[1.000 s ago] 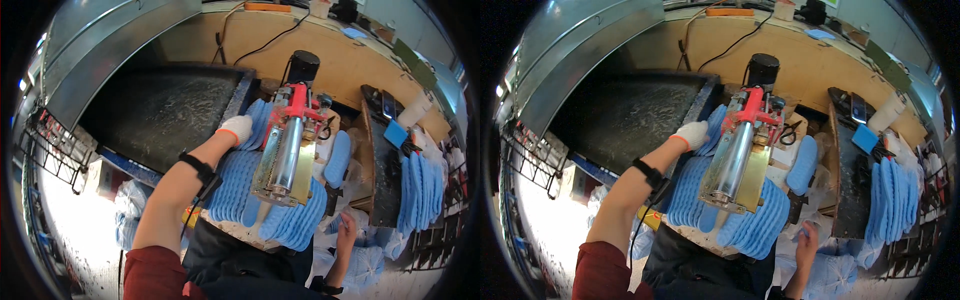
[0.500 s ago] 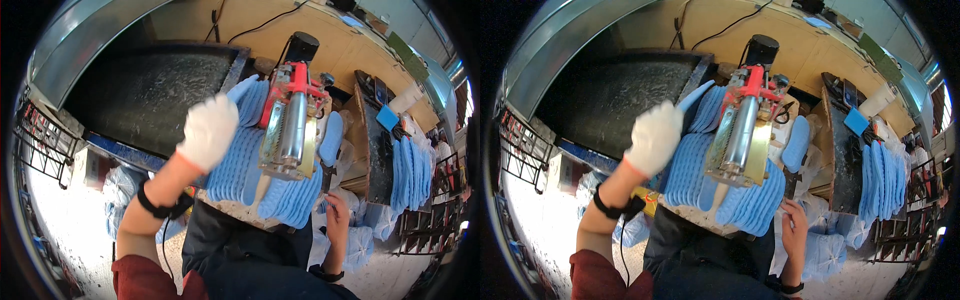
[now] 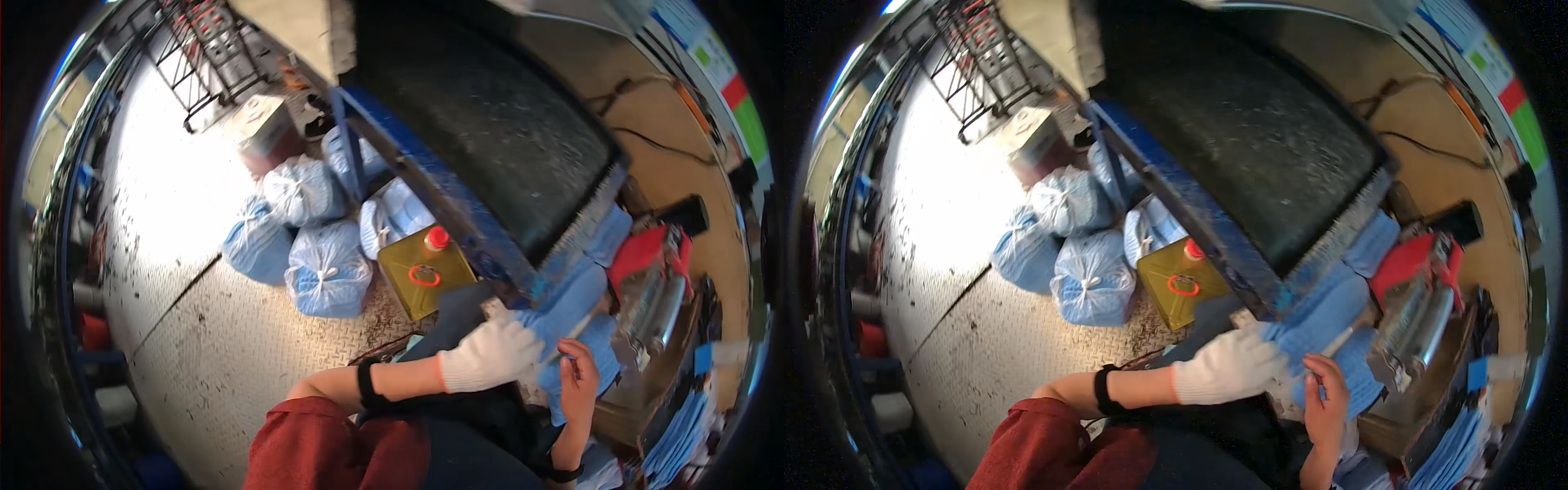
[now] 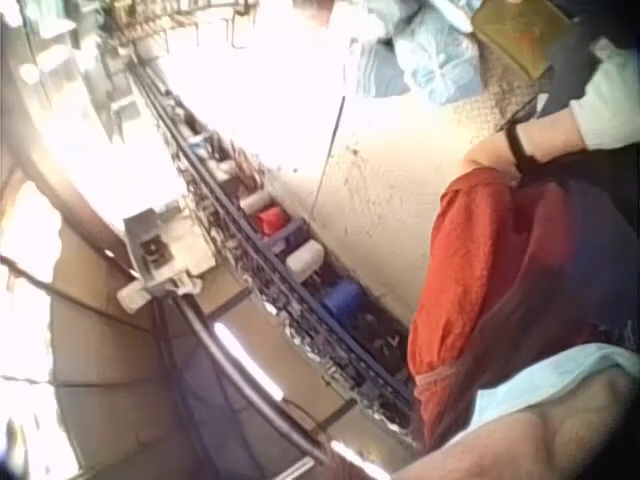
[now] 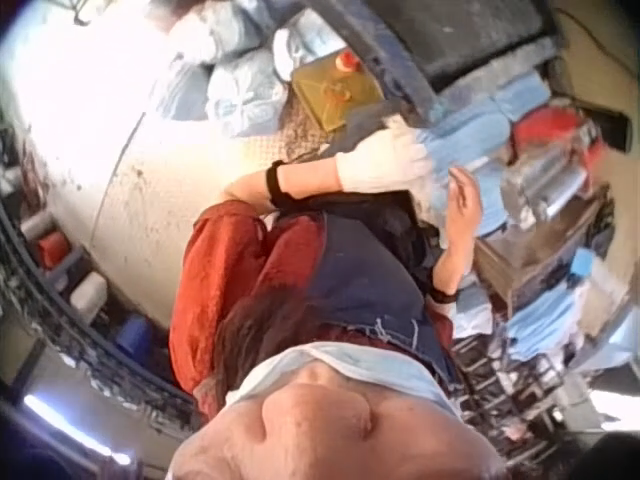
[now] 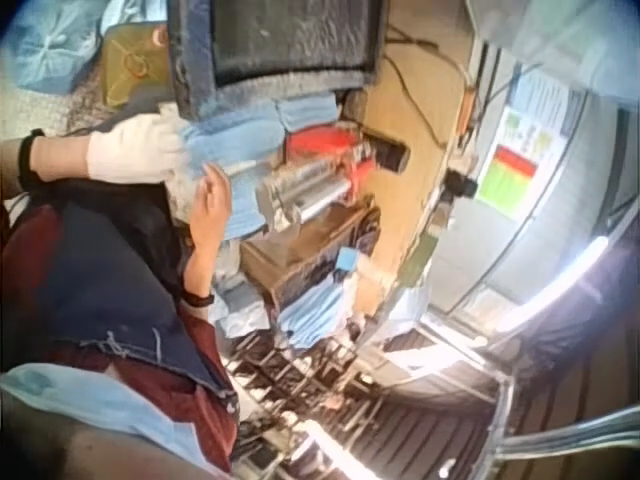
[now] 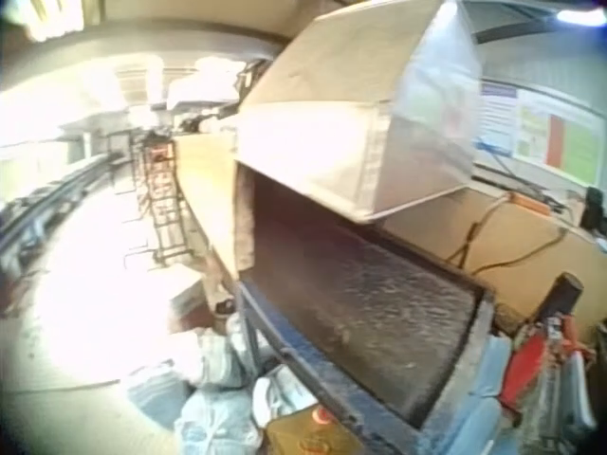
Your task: Applying glue to shoe soles using a machine and placing them on a conveyor belt.
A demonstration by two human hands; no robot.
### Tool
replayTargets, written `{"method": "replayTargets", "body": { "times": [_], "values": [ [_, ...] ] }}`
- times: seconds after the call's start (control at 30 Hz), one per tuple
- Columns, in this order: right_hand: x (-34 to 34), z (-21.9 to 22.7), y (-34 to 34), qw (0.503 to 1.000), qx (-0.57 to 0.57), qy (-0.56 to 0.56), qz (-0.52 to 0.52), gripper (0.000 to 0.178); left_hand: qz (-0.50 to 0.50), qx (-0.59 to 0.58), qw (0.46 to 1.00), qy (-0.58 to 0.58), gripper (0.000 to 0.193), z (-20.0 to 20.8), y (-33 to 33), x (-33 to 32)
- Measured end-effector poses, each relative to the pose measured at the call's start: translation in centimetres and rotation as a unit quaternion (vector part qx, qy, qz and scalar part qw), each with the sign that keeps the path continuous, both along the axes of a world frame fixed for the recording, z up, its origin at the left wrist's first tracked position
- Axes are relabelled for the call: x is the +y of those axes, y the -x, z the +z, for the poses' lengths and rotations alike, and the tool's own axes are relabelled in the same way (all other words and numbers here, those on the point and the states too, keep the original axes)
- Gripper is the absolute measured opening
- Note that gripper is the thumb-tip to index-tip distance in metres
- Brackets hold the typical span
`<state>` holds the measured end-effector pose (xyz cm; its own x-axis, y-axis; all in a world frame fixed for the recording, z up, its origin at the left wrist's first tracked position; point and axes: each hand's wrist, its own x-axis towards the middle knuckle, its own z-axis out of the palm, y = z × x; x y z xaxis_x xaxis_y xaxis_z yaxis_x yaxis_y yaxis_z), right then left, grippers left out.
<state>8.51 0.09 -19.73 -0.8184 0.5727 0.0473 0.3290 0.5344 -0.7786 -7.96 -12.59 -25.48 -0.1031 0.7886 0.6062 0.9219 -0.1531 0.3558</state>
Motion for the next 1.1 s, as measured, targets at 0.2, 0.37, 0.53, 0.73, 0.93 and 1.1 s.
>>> {"method": "replayTargets", "body": {
  "times": [0.2,0.37,0.53,0.73,0.93,1.1],
  "values": [
    [-3.1,1.0,10.6,0.990,0.000,-0.094,0.109,0.021,0.378,-0.231,0.885,0.143,0.013,-9.6,13.7,-15.2],
    [-4.2,-0.5,23.7,0.910,-0.041,-0.345,0.225,0.037,0.546,-0.333,0.759,0.121,0.028,-29.5,27.1,-33.5],
    [-3.5,-3.7,30.5,0.867,-0.177,-0.404,0.234,0.068,0.672,-0.356,0.600,0.249,0.016,-42.1,39.9,-45.2],
    [-2.9,-3.8,30.8,0.877,-0.206,-0.391,0.189,0.069,0.610,0.023,0.705,0.361,0.034,-48.4,51.2,-52.5],
    [-2.2,-5.1,30.1,0.857,-0.276,-0.413,0.138,0.067,0.575,-0.001,0.776,0.259,0.036,-54.2,54.9,-53.5],
    [-2.2,-3.9,28.4,0.822,-0.308,-0.468,0.105,0.070,0.487,-0.750,0.400,-0.201,0.030,-54.5,56.1,-48.2]
  ]
}}
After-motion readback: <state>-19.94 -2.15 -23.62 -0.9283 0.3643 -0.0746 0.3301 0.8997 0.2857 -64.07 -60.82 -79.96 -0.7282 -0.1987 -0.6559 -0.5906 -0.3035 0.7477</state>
